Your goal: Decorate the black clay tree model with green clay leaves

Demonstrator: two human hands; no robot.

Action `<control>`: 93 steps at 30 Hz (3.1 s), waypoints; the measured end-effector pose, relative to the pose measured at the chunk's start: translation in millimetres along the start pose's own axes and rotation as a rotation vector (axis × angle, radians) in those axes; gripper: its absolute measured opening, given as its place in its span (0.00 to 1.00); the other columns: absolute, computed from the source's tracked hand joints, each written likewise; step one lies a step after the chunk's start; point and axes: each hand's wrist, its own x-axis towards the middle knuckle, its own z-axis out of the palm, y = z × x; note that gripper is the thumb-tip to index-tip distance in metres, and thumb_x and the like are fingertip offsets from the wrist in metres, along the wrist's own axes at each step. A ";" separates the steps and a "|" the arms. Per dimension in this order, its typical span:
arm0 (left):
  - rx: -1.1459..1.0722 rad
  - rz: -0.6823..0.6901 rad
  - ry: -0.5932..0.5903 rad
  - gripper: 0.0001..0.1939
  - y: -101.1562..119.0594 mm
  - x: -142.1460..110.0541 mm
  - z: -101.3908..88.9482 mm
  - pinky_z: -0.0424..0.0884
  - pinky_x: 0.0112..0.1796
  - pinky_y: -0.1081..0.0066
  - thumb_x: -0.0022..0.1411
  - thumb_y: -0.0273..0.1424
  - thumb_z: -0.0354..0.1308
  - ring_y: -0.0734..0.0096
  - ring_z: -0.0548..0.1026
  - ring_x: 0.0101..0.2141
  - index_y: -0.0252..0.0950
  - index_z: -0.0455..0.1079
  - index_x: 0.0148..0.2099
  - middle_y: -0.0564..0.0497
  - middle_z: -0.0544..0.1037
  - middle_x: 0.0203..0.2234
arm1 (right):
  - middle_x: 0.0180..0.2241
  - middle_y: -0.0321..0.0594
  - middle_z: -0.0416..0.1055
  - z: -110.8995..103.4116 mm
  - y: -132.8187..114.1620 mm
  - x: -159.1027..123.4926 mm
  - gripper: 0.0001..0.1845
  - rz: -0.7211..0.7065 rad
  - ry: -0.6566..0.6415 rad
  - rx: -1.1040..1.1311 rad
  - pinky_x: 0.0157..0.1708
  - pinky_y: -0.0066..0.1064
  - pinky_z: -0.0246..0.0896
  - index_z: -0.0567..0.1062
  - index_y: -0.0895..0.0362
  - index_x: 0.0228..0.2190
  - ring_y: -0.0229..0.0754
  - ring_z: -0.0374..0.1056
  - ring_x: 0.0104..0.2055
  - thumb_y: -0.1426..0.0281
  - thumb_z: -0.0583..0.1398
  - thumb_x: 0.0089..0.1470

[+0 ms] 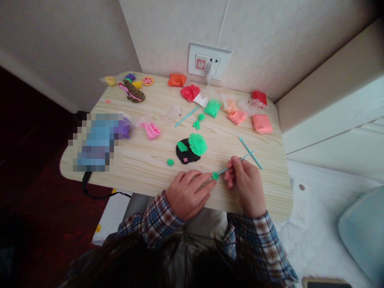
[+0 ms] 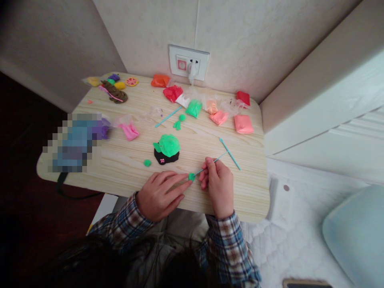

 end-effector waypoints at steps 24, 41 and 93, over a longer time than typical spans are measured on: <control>0.002 -0.005 0.023 0.15 0.4 -0.6 1.9 0.65 0.38 0.63 0.63 0.32 0.47 0.63 0.68 0.43 0.39 0.70 0.50 0.47 0.74 0.47 | 0.12 0.30 0.65 -1.2 -1.8 -3.4 0.21 0.014 0.016 0.045 0.11 0.22 0.49 0.67 0.57 0.23 0.30 0.57 0.11 0.51 0.57 0.50; -0.021 0.007 0.033 0.14 0.8 5.6 -7.0 0.67 0.37 0.64 0.61 0.30 0.51 0.63 0.70 0.42 0.36 0.71 0.47 0.47 0.75 0.45 | 0.13 0.32 0.67 2.2 -1.9 -6.6 0.22 0.041 0.047 0.058 0.11 0.21 0.53 0.67 0.58 0.23 0.31 0.59 0.11 0.50 0.59 0.47; -0.263 -0.456 0.015 0.02 16.6 29.4 -4.7 0.70 0.40 0.63 0.57 0.24 0.56 0.65 0.71 0.36 0.34 0.66 0.33 0.47 0.71 0.36 | 0.13 0.27 0.59 -10.8 3.3 -24.3 0.18 -0.130 0.096 0.531 0.12 0.21 0.41 0.63 0.56 0.22 0.27 0.50 0.12 0.56 0.56 0.55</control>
